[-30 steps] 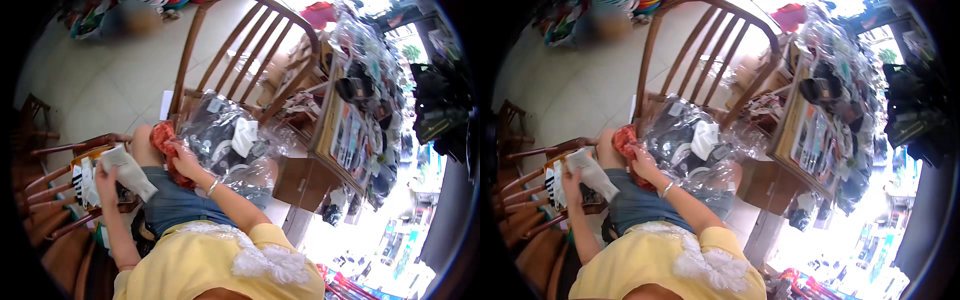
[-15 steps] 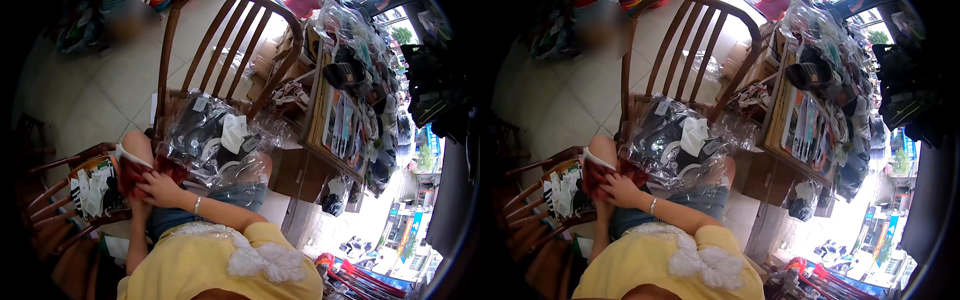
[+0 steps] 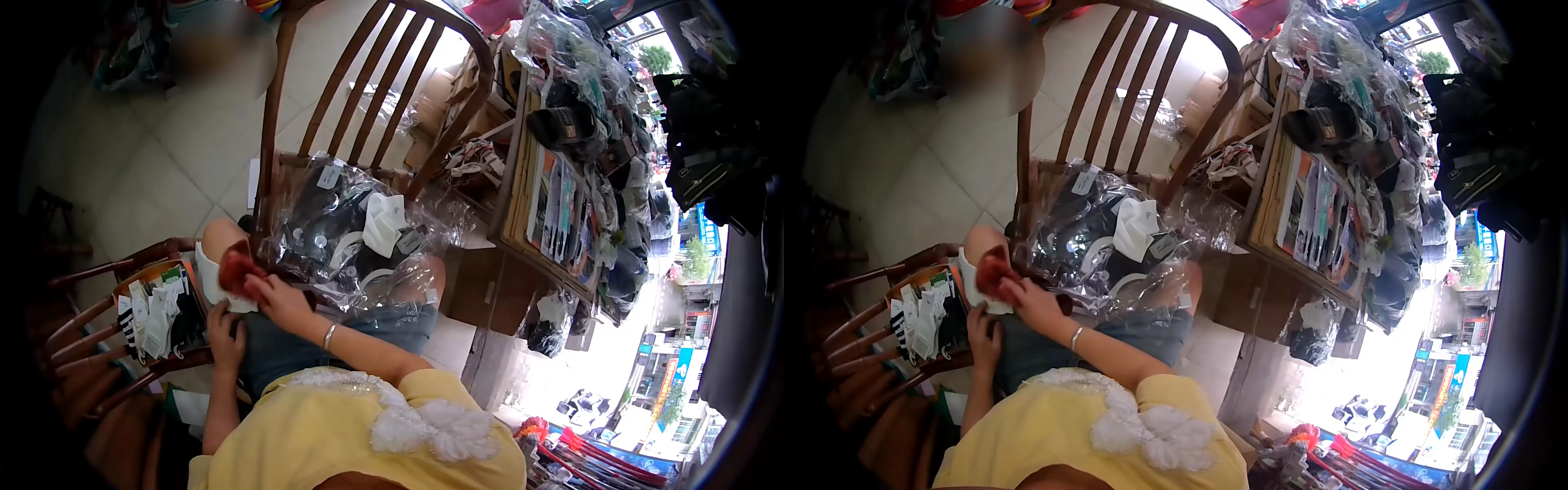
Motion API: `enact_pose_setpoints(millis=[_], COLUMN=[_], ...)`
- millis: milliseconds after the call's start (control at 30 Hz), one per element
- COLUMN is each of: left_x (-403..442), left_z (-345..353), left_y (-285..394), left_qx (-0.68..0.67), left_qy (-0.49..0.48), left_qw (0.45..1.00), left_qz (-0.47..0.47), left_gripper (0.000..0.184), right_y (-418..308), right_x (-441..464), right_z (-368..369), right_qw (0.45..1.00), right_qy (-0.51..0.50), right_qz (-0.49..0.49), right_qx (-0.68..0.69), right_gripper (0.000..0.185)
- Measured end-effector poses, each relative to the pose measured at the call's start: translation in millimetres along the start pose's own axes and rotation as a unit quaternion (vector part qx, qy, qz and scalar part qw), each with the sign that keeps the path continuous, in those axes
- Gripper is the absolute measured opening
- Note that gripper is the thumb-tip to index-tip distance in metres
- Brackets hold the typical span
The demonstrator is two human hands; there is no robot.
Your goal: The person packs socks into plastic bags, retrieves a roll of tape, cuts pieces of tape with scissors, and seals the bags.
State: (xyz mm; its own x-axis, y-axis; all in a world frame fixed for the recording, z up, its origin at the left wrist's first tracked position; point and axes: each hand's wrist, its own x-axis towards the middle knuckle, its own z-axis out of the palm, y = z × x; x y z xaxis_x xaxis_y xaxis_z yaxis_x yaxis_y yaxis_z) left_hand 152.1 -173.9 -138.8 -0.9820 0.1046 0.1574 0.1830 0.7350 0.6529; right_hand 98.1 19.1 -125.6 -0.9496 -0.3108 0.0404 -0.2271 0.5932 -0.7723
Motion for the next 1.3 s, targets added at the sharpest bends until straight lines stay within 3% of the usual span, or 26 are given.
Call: enact_pose_setpoints(millis=[33,133,167,233,267,367,467,600,667,733,800,867,933,1000,1067,1200,1267,1300], left_x=[4.3,32.5,46.9,75.2,82.4,105.3,104.7,101.1,97.6,93.0,97.0,99.1,100.6,102.8,105.9,97.7,80.8,76.2], left_z=[-3.5,-17.3,-21.8,-26.5,-23.9,-25.8,-16.0,-27.5,-24.6,-24.2,-38.5,-49.9,-62.5,-81.5,-97.7,-118.6,-110.5,-103.9], left_y=[-0.6,1.3,10.4,32.5,29.2,22.0,-9.1,-22.0,-31.0,-35.4,-23.1,-19.5,-15.0,1.3,14.9,51.6,43.8,55.2], left_qx=[0.014,0.023,0.022,0.126,0.127,0.156,0.104,0.078,0.080,0.018,-0.009,-0.028,-0.028,-0.181,-0.330,-0.521,-0.547,-0.590], left_qy=[0.000,-0.113,-0.109,-0.078,-0.072,-0.280,-0.248,-0.237,-0.238,-0.265,-0.273,-0.329,-0.333,-0.255,-0.143,0.111,0.120,0.161], left_qw=[1.000,0.990,0.991,0.984,0.984,0.940,0.959,0.968,0.968,0.962,0.962,0.940,0.940,0.930,0.914,0.830,0.809,0.770], left_qz=[-0.003,-0.076,-0.077,0.103,0.104,0.118,0.091,0.034,0.009,-0.060,-0.029,-0.085,-0.069,-0.194,-0.189,-0.167,-0.179,-0.180], left_gripper=[0.022,0.032,0.032,0.040,0.040,0.047,0.041,0.029,0.028,0.033,0.040,0.044,0.038,0.030,0.029,0.045,0.054,0.056], right_y=[16.5,41.8,39.0,30.6,29.3,28.1,-15.8,-13.8,0.6,7.2,36.4,52.5,56.9,51.3,42.8,-10.2,-30.6,-35.3], right_x=[1.1,-5.9,-6.2,-6.0,-5.1,-5.5,-3.1,-10.0,-8.2,-6.1,-7.3,-16.0,-23.3,-25.3,-21.0,-1.4,6.7,10.0], right_z=[5.2,11.5,10.3,5.5,2.7,-5.1,-28.3,20.0,27.0,24.4,21.8,13.4,4.5,-6.3,-15.4,-61.2,-76.6,-76.9], right_qw=[0.998,0.996,0.996,0.996,0.997,0.994,0.994,0.988,0.988,0.992,0.983,0.987,0.989,0.989,0.992,0.983,0.977,0.981], right_qy=[-0.025,-0.065,-0.066,-0.060,-0.059,0.008,0.072,-0.113,-0.086,-0.111,-0.141,-0.105,-0.079,-0.055,-0.005,-0.024,0.030,0.080], right_qz=[0.043,0.059,0.055,0.060,0.055,0.091,0.031,-0.072,-0.096,0.019,0.107,0.119,0.124,0.131,0.037,0.061,0.016,-0.016], right_qx=[-0.032,0.002,0.000,0.019,0.016,0.063,0.079,-0.076,-0.084,-0.049,-0.053,-0.004,0.020,0.043,0.119,0.174,0.210,0.175], right_gripper=[0.043,0.035,0.035,0.035,0.035,0.041,0.043,0.051,0.051,0.049,0.043,0.042,0.041,0.040,0.037,0.038,0.036,0.037])
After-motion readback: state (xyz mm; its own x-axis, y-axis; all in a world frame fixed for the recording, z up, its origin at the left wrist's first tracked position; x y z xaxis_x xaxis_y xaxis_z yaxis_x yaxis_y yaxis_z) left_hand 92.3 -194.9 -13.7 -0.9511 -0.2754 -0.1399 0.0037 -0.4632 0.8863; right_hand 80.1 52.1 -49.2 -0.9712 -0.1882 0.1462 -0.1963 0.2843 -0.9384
